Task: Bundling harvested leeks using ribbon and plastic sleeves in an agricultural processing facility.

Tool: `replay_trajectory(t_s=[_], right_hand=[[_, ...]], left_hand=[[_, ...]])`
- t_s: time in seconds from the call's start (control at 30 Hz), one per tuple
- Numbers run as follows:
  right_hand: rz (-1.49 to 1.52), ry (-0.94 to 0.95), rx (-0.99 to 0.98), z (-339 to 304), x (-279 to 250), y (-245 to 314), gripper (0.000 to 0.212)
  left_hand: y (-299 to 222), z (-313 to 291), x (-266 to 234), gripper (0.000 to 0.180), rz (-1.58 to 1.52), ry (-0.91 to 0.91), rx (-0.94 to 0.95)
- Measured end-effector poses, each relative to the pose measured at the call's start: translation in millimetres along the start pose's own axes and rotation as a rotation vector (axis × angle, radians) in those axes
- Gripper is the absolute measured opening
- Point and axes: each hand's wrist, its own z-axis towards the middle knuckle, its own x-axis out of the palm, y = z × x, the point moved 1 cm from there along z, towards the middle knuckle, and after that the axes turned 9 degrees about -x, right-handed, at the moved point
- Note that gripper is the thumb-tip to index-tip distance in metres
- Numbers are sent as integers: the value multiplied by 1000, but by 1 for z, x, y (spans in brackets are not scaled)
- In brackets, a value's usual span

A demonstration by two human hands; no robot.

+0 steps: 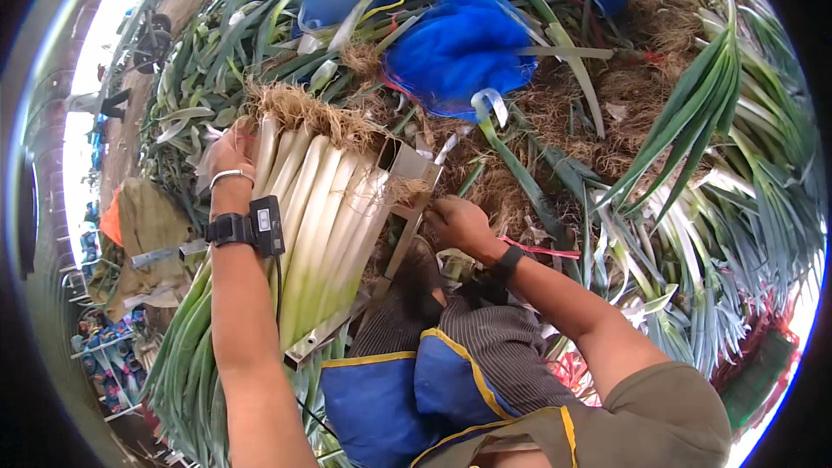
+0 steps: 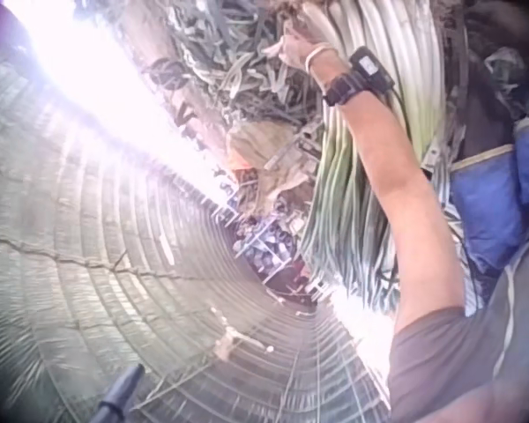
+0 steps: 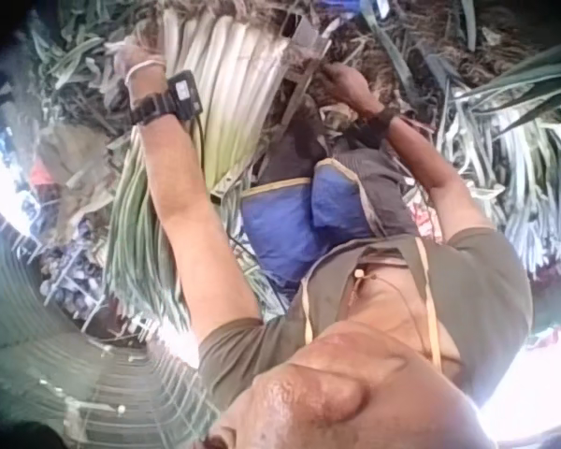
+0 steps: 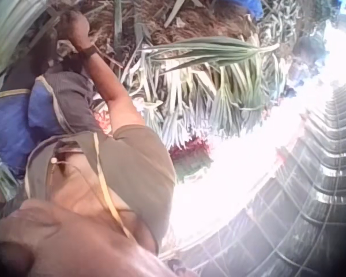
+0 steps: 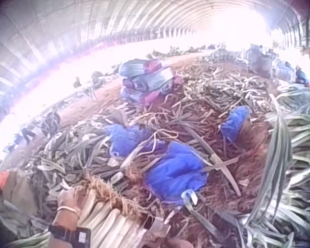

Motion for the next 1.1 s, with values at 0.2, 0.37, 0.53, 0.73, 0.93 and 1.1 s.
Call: replay_trajectory(t_s=[0.2, 0.37, 0.53, 0.73, 0.93, 1.1], right_hand=[[179, -34, -443, 19, -15, 36, 17], [171, 199, -262, 37, -17, 39, 21], [-356, 380, -479, 54, -8, 29, 14], [-493, 640, -491, 61, -7, 11, 13], [105, 950, 194, 83, 14, -8, 32], [44, 752, 284, 71, -21, 65, 37]], left_hand=[[-7, -23, 5, 14, -194, 94, 32], [-10, -39, 15, 16, -160, 143, 83], [-8, -39, 19, 16, -195, 123, 68], [-15, -45, 14, 13, -274, 87, 22], [-15, -43, 11, 16, -472, 150, -47], [-13, -31, -10, 15, -552, 197, 1]])
